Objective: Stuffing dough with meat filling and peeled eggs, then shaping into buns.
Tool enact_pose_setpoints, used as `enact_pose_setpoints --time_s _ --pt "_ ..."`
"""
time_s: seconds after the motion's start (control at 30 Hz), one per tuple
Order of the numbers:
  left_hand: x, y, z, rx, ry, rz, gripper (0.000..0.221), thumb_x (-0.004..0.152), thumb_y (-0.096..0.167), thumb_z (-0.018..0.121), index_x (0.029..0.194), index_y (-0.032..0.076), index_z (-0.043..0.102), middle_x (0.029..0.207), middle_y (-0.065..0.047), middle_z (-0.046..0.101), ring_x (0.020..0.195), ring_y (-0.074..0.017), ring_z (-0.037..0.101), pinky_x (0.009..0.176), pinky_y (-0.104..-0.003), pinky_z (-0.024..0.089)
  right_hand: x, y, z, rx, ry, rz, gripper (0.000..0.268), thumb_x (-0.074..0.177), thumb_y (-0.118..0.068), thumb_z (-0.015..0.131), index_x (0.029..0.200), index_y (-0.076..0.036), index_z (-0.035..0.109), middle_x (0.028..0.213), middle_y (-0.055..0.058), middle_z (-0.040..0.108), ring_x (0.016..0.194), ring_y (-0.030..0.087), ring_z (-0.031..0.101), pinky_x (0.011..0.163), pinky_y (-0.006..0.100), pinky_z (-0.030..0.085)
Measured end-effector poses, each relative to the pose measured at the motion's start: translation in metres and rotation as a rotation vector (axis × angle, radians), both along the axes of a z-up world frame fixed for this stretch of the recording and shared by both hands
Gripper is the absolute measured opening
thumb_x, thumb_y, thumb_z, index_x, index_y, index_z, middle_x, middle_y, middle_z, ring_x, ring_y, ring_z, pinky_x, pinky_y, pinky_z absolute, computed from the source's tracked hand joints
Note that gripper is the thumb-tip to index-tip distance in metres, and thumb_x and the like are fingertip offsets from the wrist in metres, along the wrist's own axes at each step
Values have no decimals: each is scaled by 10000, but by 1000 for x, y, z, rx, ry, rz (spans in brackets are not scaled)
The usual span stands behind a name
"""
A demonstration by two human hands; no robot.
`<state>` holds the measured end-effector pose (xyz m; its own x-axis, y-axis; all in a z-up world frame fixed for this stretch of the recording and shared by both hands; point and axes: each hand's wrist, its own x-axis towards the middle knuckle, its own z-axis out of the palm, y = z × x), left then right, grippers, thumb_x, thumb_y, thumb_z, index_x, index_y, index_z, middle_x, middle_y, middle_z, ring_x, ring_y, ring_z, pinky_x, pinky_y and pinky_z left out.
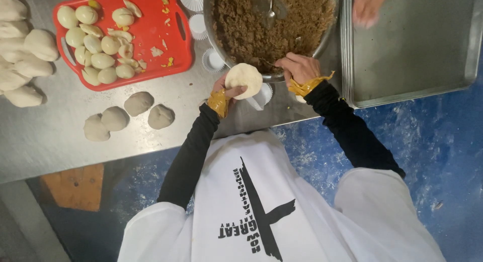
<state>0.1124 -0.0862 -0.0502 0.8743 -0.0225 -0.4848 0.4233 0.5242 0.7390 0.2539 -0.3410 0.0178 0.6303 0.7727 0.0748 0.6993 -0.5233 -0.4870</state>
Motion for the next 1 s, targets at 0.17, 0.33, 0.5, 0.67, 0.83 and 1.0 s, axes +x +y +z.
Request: enact_pose_setpoints --time_s 0.17,0.33,0.5,0.67,0.83,1.0 --pt "0 0 1 40 -12 -11 670 779 232 877 1362 50 600 1006 -16 695 723 -52 608 523 -189 465 -2 -5 -3 37 9 -23 253 870 10 656 1081 -89 755 834 26 638 666 192 639 575 354 504" --pt "-2 -1 3 22 -17 1 669 786 219 875 1369 51 592 1015 -13 695 726 -47 612 532 -189 473 5 -19 -17 90 151 -57 248 939 25 619 1111 -85 759 900 43 682 680 169 637 609 317 530" --pt "-2 2 -7 -180 -14 98 626 865 122 809 1422 22 541 1156 -74 686 901 -128 647 700 -243 538 12 -28 -27 234 352 -213 188 983 -12 641 1115 -67 763 1057 88 762 889 155 730 792 314 595" --pt "8 7 38 -356 21 223 547 915 125 727 1413 4 535 1240 -119 667 1061 -209 654 879 -324 561 14 -27 -22 193 518 -383 182 989 -55 630 1118 -85 756 974 73 770 848 145 732 747 304 579" --pt "11 15 36 -397 8 297 515 927 105 702 1399 -11 534 1290 -133 658 1167 -230 673 1002 -352 589 14 -18 -14 82 133 -295 170 988 -28 666 1102 -97 772 917 46 704 746 159 674 683 322 547" --pt "10 13 35 -246 13 260 538 888 14 736 1391 -21 549 1267 -134 670 1146 -234 683 1010 -356 576 25 10 -23 -69 -150 -274 239 953 -81 711 1190 -82 685 904 49 553 774 207 633 578 362 512"
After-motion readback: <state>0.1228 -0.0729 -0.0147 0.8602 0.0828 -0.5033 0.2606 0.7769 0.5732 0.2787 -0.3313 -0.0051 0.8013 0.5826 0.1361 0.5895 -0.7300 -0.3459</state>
